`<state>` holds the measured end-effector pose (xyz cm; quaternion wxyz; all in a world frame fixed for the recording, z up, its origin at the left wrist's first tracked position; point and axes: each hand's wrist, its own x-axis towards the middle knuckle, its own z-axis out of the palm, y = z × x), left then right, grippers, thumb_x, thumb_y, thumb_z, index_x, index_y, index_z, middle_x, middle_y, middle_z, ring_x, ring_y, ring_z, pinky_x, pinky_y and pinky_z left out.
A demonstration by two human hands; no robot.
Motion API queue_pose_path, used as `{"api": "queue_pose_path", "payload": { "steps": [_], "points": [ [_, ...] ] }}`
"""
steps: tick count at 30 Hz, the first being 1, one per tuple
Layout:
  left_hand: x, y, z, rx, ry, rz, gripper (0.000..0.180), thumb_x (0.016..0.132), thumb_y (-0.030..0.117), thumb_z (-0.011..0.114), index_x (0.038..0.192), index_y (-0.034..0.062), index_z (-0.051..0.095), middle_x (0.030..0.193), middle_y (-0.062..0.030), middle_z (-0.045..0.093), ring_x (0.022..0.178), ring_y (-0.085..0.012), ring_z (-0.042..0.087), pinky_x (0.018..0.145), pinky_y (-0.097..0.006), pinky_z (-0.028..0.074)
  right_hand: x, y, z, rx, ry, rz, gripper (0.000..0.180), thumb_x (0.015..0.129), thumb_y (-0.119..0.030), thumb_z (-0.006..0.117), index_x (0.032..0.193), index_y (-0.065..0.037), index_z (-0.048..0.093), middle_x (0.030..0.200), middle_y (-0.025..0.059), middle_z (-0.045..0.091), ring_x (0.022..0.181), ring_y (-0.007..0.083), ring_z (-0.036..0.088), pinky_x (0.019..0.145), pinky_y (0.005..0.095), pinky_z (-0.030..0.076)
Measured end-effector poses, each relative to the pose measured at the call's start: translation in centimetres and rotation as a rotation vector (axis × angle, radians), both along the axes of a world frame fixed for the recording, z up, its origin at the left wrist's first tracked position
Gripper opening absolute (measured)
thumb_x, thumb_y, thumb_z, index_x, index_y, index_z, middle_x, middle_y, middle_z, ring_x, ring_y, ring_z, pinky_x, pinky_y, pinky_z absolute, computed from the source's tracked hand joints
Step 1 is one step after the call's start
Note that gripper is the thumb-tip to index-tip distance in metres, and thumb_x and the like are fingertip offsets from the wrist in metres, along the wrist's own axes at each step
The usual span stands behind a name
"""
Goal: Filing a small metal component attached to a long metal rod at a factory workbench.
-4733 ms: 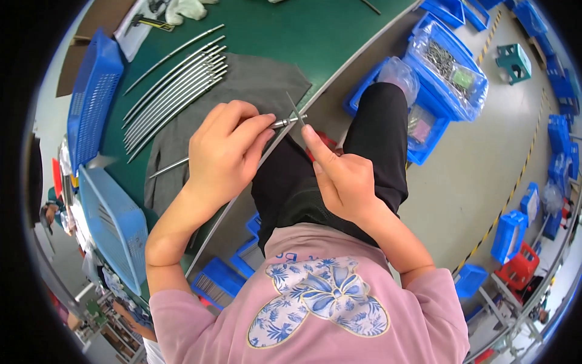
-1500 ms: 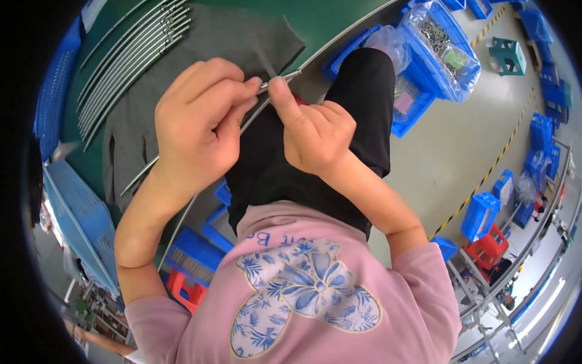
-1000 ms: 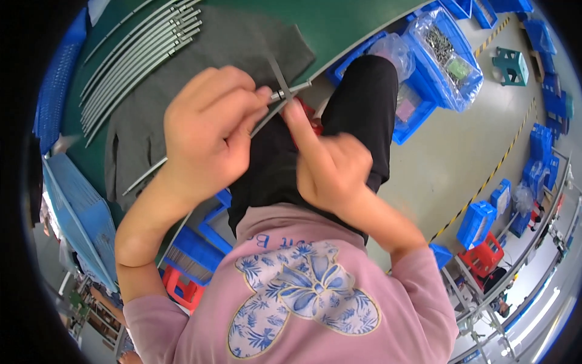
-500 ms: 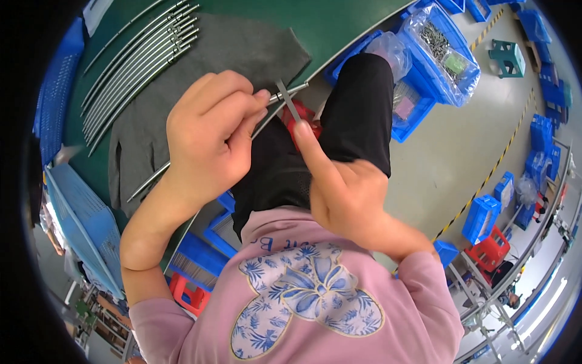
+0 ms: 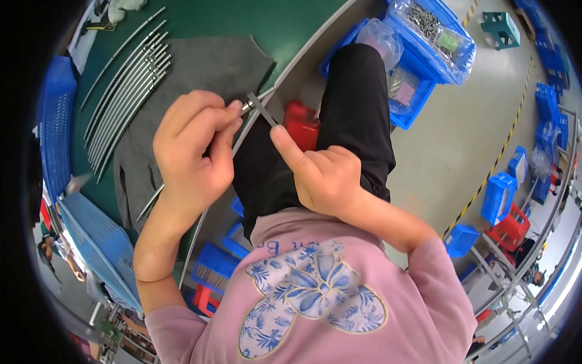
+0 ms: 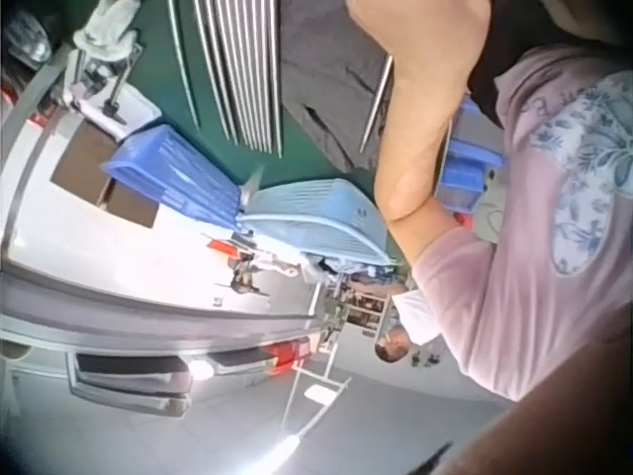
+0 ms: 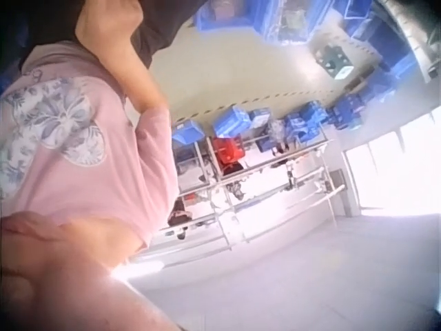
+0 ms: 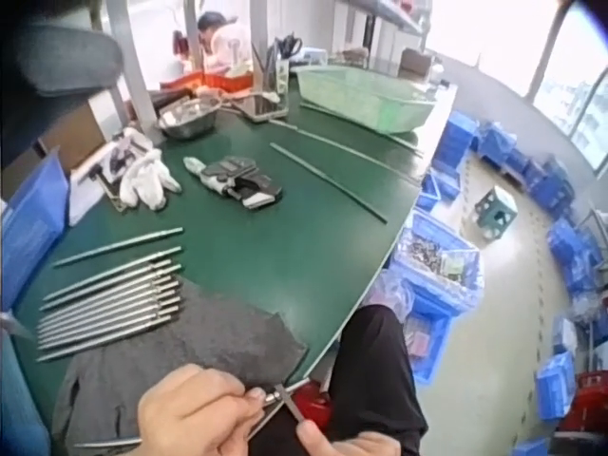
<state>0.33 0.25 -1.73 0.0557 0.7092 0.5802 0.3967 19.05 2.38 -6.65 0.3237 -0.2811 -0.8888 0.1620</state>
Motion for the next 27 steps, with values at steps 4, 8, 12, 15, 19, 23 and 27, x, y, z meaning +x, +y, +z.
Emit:
{"api": "queue_pose_path", "payload": {
  "steps": [4, 8, 12, 15, 19, 23, 27],
  "points": [
    [-0.4, 0.7, 0.1, 0.031, 0.026, -0.014, 0.015, 0.064, -0.006, 0.068, 0.073, 0.0018, 0.058, 0.073, -0.0064, 0.053, 0.06, -0.0248, 0.05, 0.051, -0.034, 0.041, -2.9, 3.5, -0.5, 0.13, 0.218, 0.018, 0.061, 0.059, 0.002, 0.055, 0.12, -0.002, 0.063, 0.045, -0.002, 0.032, 0.035, 0.0115, 0.034, 0.038, 0.0271, 0.029],
    [0.1, 0.4, -0.2, -0.017, -0.008, 0.009, 0.015, 0.064, -0.006, 0.067, 0.073, 0.0024, 0.058, 0.073, -0.006, 0.053, 0.06, -0.0248, 0.05, 0.052, -0.034, 0.041, 1.3, -0.2, -0.8, -0.09, 0.003, 0.003, 0.06, 0.068, 0.002, 0.057, 0.127, -0.008, 0.058, 0.048, 0.0, 0.035, 0.039, 0.0147, 0.039, 0.04, 0.0295, 0.033],
    [-0.3, 0.3, 0.2, 0.02, 0.026, -0.017, 0.016, 0.064, -0.005, 0.068, 0.074, 0.0023, 0.059, 0.073, -0.0061, 0.052, 0.06, -0.0242, 0.05, 0.052, -0.034, 0.041, -1.9, 2.5, 1.5, 0.039, 0.063, 0.005, 0.063, 0.062, 0.001, 0.058, 0.125, -0.007, 0.061, 0.048, 0.001, 0.037, 0.039, 0.0146, 0.041, 0.04, 0.029, 0.033],
    [0.1, 0.4, -0.1, -0.009, 0.002, 0.015, 0.015, 0.064, -0.006, 0.067, 0.074, 0.0024, 0.059, 0.073, -0.006, 0.053, 0.06, -0.0245, 0.05, 0.051, -0.033, 0.041, 1.9, -0.6, 0.5, -0.166, -0.016, 0.004, 0.063, 0.064, 0.0, 0.057, 0.126, -0.007, 0.059, 0.048, 0.0006, 0.038, 0.038, 0.0167, 0.039, 0.04, 0.0304, 0.033],
    [-0.4, 0.9, 0.1, 0.046, 0.038, -0.023, 0.015, 0.064, -0.006, 0.067, 0.074, 0.0022, 0.059, 0.073, -0.006, 0.053, 0.06, -0.0243, 0.05, 0.052, -0.033, 0.041, -2.0, 2.9, 2.4, 0.032, 0.037, 0.004, 0.062, 0.06, -0.001, 0.057, 0.122, -0.002, 0.062, 0.045, -0.0012, 0.036, 0.035, 0.014, 0.036, 0.038, 0.0291, 0.032],
    [-0.2, 0.7, -0.4, 0.007, 0.004, 0.02, 0.015, 0.065, -0.006, 0.067, 0.073, 0.0023, 0.058, 0.072, -0.0063, 0.053, 0.059, -0.0244, 0.05, 0.051, -0.033, 0.041, 0.8, 0.5, 1.2, -0.155, -0.072, 0.008, 0.062, 0.065, -0.002, 0.057, 0.127, -0.007, 0.059, 0.046, -0.0004, 0.038, 0.036, 0.0157, 0.037, 0.038, 0.0304, 0.032],
    [-0.3, 0.4, 0.1, 0.026, 0.043, -0.014, 0.015, 0.065, -0.007, 0.066, 0.073, 0.0021, 0.058, 0.072, -0.0062, 0.052, 0.059, -0.0245, 0.049, 0.051, -0.033, 0.041, -1.5, 1.9, 1.5, -0.005, 0.084, -0.001, 0.065, 0.058, -0.001, 0.055, 0.123, -0.003, 0.061, 0.045, -0.0028, 0.033, 0.034, 0.0113, 0.034, 0.037, 0.0275, 0.029]
  ]
}}
